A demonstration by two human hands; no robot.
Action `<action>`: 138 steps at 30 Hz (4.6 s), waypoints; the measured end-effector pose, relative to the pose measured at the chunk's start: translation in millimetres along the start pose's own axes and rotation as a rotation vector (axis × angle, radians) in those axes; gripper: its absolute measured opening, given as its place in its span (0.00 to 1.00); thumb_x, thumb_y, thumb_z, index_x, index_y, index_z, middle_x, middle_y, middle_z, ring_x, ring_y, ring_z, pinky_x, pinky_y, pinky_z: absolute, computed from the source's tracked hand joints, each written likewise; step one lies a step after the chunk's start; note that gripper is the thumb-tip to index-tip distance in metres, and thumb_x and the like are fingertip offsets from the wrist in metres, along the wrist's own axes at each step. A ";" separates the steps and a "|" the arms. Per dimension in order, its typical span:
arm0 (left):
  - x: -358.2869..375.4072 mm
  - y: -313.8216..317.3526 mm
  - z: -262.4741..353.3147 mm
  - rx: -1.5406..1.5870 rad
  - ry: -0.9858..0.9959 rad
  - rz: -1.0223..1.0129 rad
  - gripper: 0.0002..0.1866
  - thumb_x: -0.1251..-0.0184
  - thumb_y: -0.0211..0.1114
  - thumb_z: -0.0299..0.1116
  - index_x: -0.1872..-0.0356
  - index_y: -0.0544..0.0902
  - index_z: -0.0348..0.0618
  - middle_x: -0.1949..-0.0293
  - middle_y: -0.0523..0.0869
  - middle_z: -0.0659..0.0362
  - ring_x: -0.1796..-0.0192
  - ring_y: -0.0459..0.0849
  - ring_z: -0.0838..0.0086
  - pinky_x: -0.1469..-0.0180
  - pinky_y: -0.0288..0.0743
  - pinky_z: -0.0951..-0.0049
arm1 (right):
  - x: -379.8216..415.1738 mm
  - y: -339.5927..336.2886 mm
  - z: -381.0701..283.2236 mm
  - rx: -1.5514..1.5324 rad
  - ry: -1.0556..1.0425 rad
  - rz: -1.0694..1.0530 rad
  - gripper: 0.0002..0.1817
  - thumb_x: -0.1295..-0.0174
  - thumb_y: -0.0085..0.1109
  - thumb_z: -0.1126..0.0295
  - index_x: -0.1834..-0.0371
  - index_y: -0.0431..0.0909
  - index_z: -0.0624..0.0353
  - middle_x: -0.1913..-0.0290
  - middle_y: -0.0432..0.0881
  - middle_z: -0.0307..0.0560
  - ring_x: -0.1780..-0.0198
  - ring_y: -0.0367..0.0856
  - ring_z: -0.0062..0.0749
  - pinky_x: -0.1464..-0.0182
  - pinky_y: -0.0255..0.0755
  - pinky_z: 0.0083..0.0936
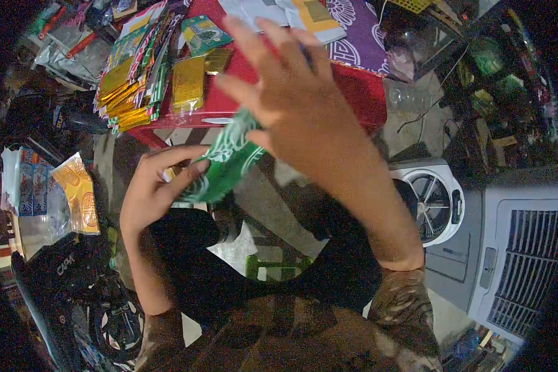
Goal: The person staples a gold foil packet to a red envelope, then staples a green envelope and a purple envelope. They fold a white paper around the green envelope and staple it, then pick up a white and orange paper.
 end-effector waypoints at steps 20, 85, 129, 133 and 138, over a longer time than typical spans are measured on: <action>-18.9 70.3 -61.0 0.667 -0.545 0.292 0.29 0.30 0.72 0.46 0.45 0.77 0.27 0.53 0.84 0.52 0.51 0.85 0.69 0.43 0.78 0.68 | 31.2 82.9 89.3 -1.405 0.943 0.010 0.19 0.35 0.70 0.59 0.49 0.84 0.61 0.54 0.89 0.40 0.57 0.86 0.22 0.57 0.81 0.19; 17.1 112.4 -41.8 0.989 -0.647 0.178 0.18 0.29 0.72 0.41 0.51 0.85 0.34 0.60 0.90 0.55 0.69 0.91 0.70 0.67 0.84 0.77 | 21.9 106.7 119.2 -0.116 0.315 0.067 0.13 0.42 0.69 0.65 0.57 0.82 0.57 0.62 0.86 0.54 0.59 0.86 0.53 0.53 0.79 0.45; 9.1 83.2 -61.2 0.919 -0.588 0.333 0.27 0.18 0.52 0.51 0.57 0.85 0.32 0.64 0.91 0.51 0.66 0.91 0.71 0.60 0.86 0.74 | -10.6 131.8 89.4 -0.071 0.137 0.153 0.15 0.41 0.69 0.62 0.54 0.84 0.55 0.59 0.83 0.48 0.56 0.83 0.46 0.52 0.71 0.41; 10.3 85.1 -65.2 0.909 -0.574 0.320 0.28 0.17 0.50 0.51 0.56 0.85 0.31 0.64 0.91 0.50 0.66 0.91 0.70 0.61 0.86 0.73 | -15.9 143.1 106.4 0.053 0.223 0.093 0.16 0.39 0.68 0.59 0.51 0.84 0.52 0.58 0.84 0.46 0.54 0.84 0.44 0.51 0.70 0.42; 12.0 80.6 -61.3 0.883 -0.574 0.341 0.29 0.17 0.50 0.51 0.56 0.85 0.30 0.65 0.91 0.50 0.67 0.91 0.71 0.61 0.86 0.73 | -22.0 148.9 122.8 0.100 0.283 0.104 0.15 0.35 0.65 0.60 0.51 0.83 0.56 0.59 0.84 0.47 0.55 0.83 0.47 0.51 0.69 0.40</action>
Point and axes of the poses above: each hand's wrist, its own x-axis away from the middle knuckle, its own y-axis out of the palm, z = x × y, the point moved 4 cm from there along -x, towards the middle knuckle
